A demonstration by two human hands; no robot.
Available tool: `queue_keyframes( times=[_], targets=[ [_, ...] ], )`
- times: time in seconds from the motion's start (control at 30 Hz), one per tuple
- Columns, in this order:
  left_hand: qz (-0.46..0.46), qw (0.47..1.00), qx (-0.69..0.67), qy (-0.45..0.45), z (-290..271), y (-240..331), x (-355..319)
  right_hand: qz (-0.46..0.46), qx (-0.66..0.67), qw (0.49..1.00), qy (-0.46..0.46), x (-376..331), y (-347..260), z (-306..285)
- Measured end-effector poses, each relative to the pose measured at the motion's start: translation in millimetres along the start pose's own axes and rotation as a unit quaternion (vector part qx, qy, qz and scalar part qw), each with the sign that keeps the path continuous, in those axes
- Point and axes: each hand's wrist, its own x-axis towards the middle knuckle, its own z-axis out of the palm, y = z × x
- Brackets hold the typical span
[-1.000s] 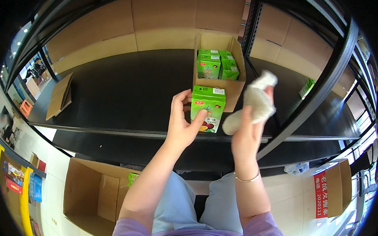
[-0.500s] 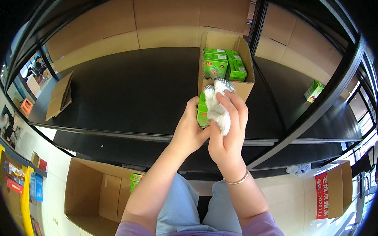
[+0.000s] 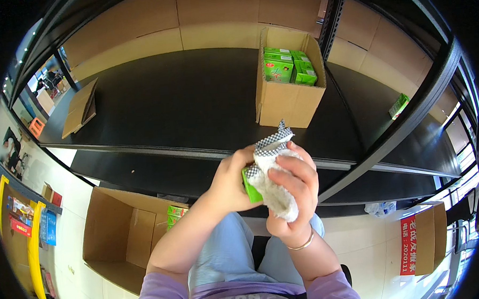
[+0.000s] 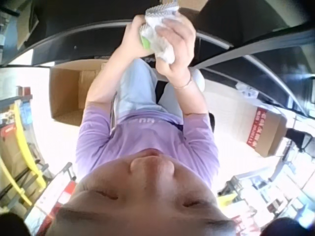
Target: The person wipes small green product boxes with a cloth and places them into a cardboard box on a shelf. The person repeats this process for several boxes, wiping each one before packing it.
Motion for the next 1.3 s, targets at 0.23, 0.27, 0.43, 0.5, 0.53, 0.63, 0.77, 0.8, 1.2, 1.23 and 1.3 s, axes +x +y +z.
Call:
queue_keyframes(
  times=[0.23, 0.27, 0.43, 0.5, 0.53, 0.63, 0.77, 0.8, 1.2, 1.23, 1.3],
  targets=[
    [-0.103, 0.991, 0.016, 0.087, 18.5, -12.7, -57.8, -0.013, -0.107, 0.991, -0.084, -22.2, -21.5, -0.1],
    [-0.104, 0.991, 0.013, 0.079, 17.3, -10.1, -60.7, -0.019, -0.110, 0.989, -0.100, -25.2, -23.8, 0.1],
    [-0.146, 0.988, -0.042, 0.002, 10.8, -12.6, -80.1, -0.081, -0.045, 0.984, -0.151, -32.4, -25.7, -2.3],
    [-0.223, 0.967, -0.119, -0.038, 5.2, -16.4, -91.1, -0.092, -0.003, 0.983, -0.159, -29.2, -27.5, -1.8],
    [-0.233, 0.965, -0.108, -0.046, 3.0, -8.7, -88.0, -0.094, 0.008, 0.982, -0.162, -28.5, -27.1, -2.3],
    [-0.231, 0.970, -0.039, -0.071, -4.6, 23.4, -74.6, -0.112, 0.022, 0.980, -0.161, -26.4, -23.5, -5.9],
    [-0.108, 0.992, 0.067, 0.023, -4.7, 38.2, -66.1, -0.096, 0.025, 0.986, -0.133, -23.9, -18.6, -12.7],
    [-0.110, 0.991, 0.071, 0.029, -6.2, 43.4, -64.3, -0.094, 0.006, 0.989, -0.116, -25.9, -15.5, -14.1],
    [-0.178, 0.980, -0.086, 0.028, -1.5, 30.3, -68.0, 0.186, 0.087, 0.978, 0.032, -44.6, -19.2, 14.6],
    [-0.195, 0.973, -0.123, 0.023, -1.0, 27.3, -70.8, 0.201, 0.096, 0.975, 0.018, -44.3, -18.6, 14.4],
    [-0.207, 0.950, -0.233, -0.005, -1.7, 27.4, -75.8, 0.282, 0.120, 0.952, 0.027, -41.2, -18.6, 15.4]
  ],
)
